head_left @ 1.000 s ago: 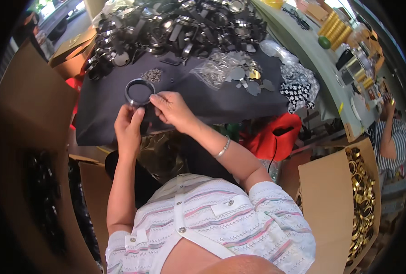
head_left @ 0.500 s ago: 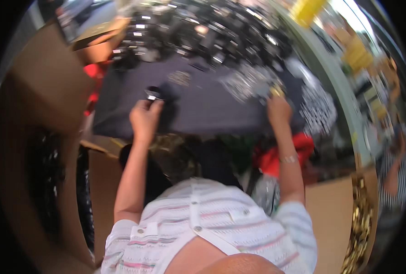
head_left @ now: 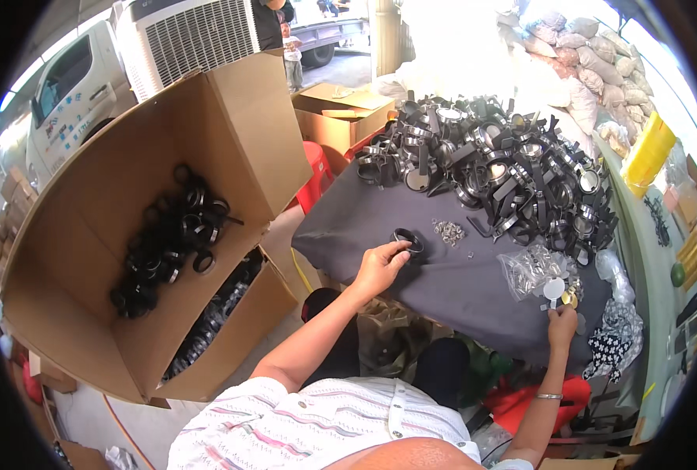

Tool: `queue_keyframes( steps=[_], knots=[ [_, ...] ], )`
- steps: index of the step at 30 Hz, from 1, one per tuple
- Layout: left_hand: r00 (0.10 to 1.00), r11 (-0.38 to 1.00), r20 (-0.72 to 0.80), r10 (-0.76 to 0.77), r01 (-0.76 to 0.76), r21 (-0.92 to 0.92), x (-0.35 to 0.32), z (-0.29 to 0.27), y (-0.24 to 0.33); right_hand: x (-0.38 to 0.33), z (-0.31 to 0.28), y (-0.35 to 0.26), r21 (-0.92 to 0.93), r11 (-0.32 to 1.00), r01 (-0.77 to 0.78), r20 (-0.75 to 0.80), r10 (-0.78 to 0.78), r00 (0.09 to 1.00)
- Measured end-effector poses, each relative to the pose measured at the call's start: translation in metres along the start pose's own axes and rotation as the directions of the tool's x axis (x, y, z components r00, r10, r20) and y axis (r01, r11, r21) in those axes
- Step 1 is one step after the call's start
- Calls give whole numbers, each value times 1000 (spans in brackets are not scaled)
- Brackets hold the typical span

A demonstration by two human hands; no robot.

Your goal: The person assembles metal clamp fixtures by inserting small circular plates into clamp brackets and attaching fasteners to them by hand.

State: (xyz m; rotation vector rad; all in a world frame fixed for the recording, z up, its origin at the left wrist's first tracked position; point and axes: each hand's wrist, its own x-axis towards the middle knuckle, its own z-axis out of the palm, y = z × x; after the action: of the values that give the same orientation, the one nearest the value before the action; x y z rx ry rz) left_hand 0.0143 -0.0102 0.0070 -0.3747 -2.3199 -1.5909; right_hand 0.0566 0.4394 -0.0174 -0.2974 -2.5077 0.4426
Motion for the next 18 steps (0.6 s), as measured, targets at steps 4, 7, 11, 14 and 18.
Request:
queue_keyframes(
  steps=[4, 7, 11, 14, 18],
  knots=[
    [962, 841, 275, 1, 148, -520, 6, -14, -19, 10, -17, -13, 542, 742, -395, 201, 341, 918],
    [969, 852, 184, -164, 233, -468, 7, -16, 3, 9, -30, -28, 720, 501, -481, 236, 475, 848],
    [965, 862, 154, -212, 258, -436, 4, -5, -1, -11, -42, -91, 383, 923, 27, -322, 106, 941],
    [972, 881, 85, -221, 236, -409, 2, -3, -2, -37, -37, -146, 150, 920, 362, -171, -336, 926],
    [961, 883, 131, -243, 275, -380, 7, -4, 5, -66, -8, -174, 106, 782, 614, 44, -621, 783]
  ],
)
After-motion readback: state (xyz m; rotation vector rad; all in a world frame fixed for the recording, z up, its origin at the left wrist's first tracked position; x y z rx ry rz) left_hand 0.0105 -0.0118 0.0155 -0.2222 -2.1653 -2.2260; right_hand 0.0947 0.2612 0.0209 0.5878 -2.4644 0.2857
